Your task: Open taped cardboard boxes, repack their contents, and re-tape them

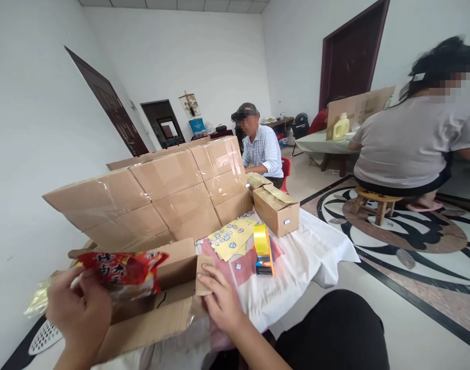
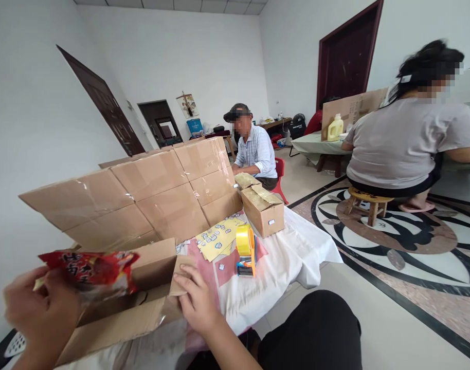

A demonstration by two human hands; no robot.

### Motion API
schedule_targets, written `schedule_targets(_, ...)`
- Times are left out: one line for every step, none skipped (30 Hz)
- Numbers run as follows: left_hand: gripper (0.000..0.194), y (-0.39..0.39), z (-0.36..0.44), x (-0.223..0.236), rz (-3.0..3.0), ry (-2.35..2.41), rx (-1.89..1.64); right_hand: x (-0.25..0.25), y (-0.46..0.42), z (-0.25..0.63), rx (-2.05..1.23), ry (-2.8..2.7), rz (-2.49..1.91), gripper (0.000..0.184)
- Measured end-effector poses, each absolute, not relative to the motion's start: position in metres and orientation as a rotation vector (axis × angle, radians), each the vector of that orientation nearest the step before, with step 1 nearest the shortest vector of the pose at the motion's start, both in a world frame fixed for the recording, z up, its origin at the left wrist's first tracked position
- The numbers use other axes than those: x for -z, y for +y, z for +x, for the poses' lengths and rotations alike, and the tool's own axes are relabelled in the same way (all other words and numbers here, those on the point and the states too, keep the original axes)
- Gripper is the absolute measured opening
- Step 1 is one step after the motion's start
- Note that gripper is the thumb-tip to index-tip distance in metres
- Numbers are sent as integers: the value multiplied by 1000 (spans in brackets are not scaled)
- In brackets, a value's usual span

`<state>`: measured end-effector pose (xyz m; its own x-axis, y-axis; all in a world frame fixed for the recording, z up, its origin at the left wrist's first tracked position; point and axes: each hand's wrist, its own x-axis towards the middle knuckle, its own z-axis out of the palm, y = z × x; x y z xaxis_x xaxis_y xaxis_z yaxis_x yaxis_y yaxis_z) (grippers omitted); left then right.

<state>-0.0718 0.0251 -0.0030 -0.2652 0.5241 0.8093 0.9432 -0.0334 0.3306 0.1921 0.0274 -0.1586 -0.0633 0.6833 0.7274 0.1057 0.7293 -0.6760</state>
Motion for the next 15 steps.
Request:
schedule_targets(42, 28, -75, 1, -1547, -1772, 1195, 159, 27, 192, -538, -1592, -665, 48)
schedule_targets(39, 32, -80, -1, -1555, -1729, 1154, 159, 27, 192, -544, -1594, -676, 48)
schedule_targets(35, 36, -86, -1, -1587, -1661, 1104, 159, 27, 192, -546, -1597, -684, 48)
schedule_targets(33, 40, -93, -1, -1670, -1566, 1040, 159, 27, 192, -546, -1600, -686, 48)
schedule_targets(31, 44, -99, 1, -1749, -1469, 977, 159, 28, 192, -543, -1604, -681, 48)
schedule_targets(30, 47, -105, 3, -1839, -1387, 901, 159, 28, 191, -539, -1611, -671, 48)
schedule_targets(31, 49, -107, 6, -1936, -1325, 819, 159, 28, 191, -535, -1620, -658, 49)
schedule_targets(33, 51, -107, 10, -2029, -1285, 741, 159, 29, 190, -533, -1628, -648, 49)
schedule_targets(37, 53, -104, 15, -2133, -1278, 655, 159, 29, 190, -530, -1632, -638, 49)
schedule_targets(41, 55, -97, 19, -2247, -1303, 567, 159, 29, 189, -529, -1630, -635, 49)
schedule_targets(44, 57, -87, 24, -2396, -1362, 459, 158, 29, 189, -529, -1627, -636, 50)
schedule_targets(45, 59, -75, 29, -2563, -1441, 336, 158, 29, 189, -533, -1624, -640, 51)
schedule_targets(43, 62, -63, 34, -2730, -1534, 211, 158, 29, 189, -541, -1622, -646, 53)
schedule_targets(39, 66, -51, 38, -2882, -1618, 110, 158, 29, 188, -552, -1621, -650, 54)
schedule_targets(35, 71, -42, 41, -2974, -1670, 54, 158, 29, 188, -564, -1616, -654, 56)
